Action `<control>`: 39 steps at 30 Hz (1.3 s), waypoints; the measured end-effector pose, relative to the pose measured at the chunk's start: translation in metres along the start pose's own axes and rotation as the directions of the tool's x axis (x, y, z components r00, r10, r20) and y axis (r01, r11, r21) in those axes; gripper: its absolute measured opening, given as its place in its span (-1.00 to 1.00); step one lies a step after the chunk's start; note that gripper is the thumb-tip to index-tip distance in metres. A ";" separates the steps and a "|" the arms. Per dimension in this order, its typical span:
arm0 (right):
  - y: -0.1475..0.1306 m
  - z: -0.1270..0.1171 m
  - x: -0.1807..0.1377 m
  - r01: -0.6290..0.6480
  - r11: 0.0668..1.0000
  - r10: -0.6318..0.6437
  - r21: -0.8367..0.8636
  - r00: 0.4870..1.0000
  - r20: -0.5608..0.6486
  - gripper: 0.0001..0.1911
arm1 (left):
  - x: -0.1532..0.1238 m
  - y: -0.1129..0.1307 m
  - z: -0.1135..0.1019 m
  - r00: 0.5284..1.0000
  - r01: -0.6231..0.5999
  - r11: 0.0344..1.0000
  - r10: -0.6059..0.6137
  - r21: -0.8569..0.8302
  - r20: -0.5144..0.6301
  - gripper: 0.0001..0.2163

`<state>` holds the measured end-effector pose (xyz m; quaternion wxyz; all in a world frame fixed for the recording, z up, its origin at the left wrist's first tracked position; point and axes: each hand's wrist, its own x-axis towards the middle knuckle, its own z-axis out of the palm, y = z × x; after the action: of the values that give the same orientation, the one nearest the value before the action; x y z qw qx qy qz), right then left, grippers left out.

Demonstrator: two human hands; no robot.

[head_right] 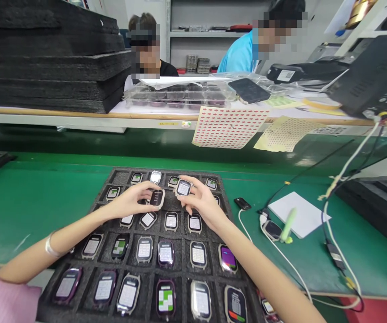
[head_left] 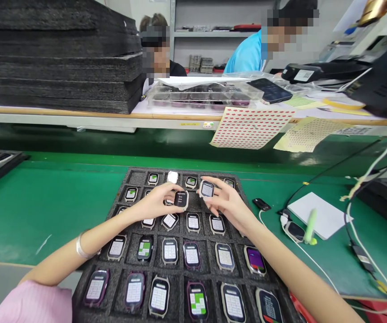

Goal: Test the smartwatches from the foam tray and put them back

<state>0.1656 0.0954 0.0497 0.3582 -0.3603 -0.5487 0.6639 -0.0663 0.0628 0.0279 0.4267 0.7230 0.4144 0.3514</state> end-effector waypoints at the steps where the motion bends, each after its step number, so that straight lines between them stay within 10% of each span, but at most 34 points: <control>1: -0.001 0.003 0.000 0.003 1.000 -0.003 -0.004 1.000 0.012 -0.41 | -0.003 0.004 0.000 0.998 -0.019 0.999 0.017 -0.040 -0.068 -0.64; 9: -0.001 0.031 -0.002 0.048 0.988 -0.029 -0.148 0.991 0.129 -0.68 | -0.020 0.033 0.011 0.955 -0.103 0.988 0.131 0.118 -0.267 -0.65; 17: 0.008 0.060 -0.002 0.136 0.921 -0.173 -0.365 0.982 -0.071 -0.72 | -0.031 0.035 0.021 0.964 -0.089 0.950 0.158 0.299 -0.215 -0.62; 23: 0.002 0.054 -0.007 0.127 0.954 -0.142 -0.272 0.989 -0.034 -0.81 | -0.030 0.034 0.017 0.972 0.002 0.991 -0.032 -0.130 -0.233 -0.55; 28: -0.003 0.039 -0.006 0.110 0.970 -0.126 -0.216 0.990 -0.061 -0.61 | -0.028 0.037 0.009 0.973 0.106 0.814 -0.203 -0.572 -0.109 -0.51; 39: 0.007 0.024 0.000 0.041 0.999 -0.039 0.019 0.994 -0.106 -0.54 | -0.028 0.028 0.000 0.944 0.213 0.553 -0.329 -0.806 0.024 -0.55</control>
<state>0.1441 0.0833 0.0466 0.4038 -0.3798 -0.5290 0.6425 -0.0691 0.0291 0.0487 0.7255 0.3578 0.3464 0.4750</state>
